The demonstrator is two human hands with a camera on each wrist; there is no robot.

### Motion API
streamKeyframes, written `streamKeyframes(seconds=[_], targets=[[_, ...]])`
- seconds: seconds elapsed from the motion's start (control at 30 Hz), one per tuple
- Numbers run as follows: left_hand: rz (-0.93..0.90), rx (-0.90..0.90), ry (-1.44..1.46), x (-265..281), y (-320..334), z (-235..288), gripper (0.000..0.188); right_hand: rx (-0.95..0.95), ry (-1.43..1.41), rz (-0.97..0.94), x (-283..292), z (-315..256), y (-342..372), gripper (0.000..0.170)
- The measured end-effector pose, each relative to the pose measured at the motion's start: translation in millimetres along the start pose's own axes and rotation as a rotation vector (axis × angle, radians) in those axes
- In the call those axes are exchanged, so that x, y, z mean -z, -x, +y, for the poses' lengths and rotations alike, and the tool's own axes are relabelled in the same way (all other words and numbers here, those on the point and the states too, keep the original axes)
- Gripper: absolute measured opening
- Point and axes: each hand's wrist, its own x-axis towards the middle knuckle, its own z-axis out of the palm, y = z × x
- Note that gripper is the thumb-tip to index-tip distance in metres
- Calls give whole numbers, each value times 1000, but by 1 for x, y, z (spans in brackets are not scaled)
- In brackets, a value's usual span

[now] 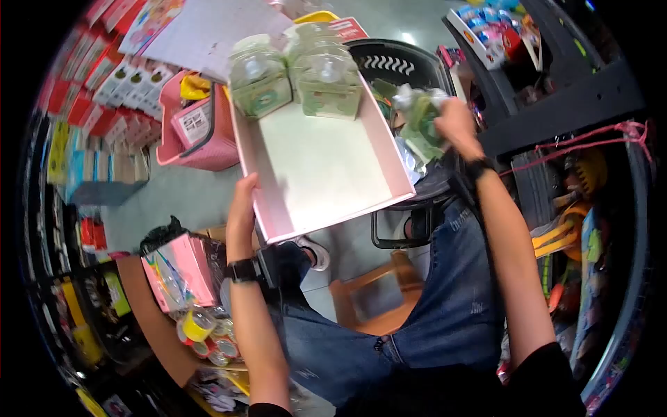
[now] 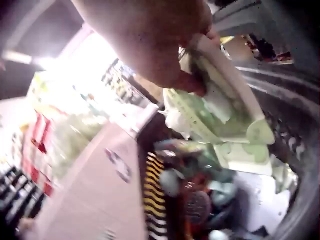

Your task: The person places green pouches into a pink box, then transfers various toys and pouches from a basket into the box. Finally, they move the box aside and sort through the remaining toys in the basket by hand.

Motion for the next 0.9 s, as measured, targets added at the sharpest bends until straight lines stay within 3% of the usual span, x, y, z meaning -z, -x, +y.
streamKeyframes(seconds=[0.03, 0.1, 0.17, 0.27, 0.43, 0.5, 0.63, 0.77, 0.8, 0.9], targets=[[17, -11, 0, 1, -3, -4, 26, 12, -20, 81, 34, -3, 14, 17], [59, -22, -4, 5, -13, -13, 27, 235, -48, 338, 82, 0, 34, 23], [86, -133, -96, 3, -6, -8, 27, 382, -156, 430, 119, 5, 39, 29], [60, -107, -150, 3, -8, -5, 27, 272, -644, -1, 176, -37, 69, 28], [52, -111, -161, 2, -8, 2, 26, 221, -1160, -394, 156, -66, 73, 31], [76, -131, -176, 2, -11, -3, 26, 317, -1217, -386, 142, -81, 77, 32], [97, -144, -128, 0, 4, 5, 27, 431, -890, -294, 123, -104, 75, 27], [55, -168, -137, 2, -11, -5, 28, 523, -255, -62, 99, -137, 67, 24], [75, -156, -144, 1, -12, -6, 28, 636, -348, -8, 85, -143, 64, 23], [127, -152, -161, 0, -17, -9, 29, 791, -188, 141, 58, -165, 54, 22]])
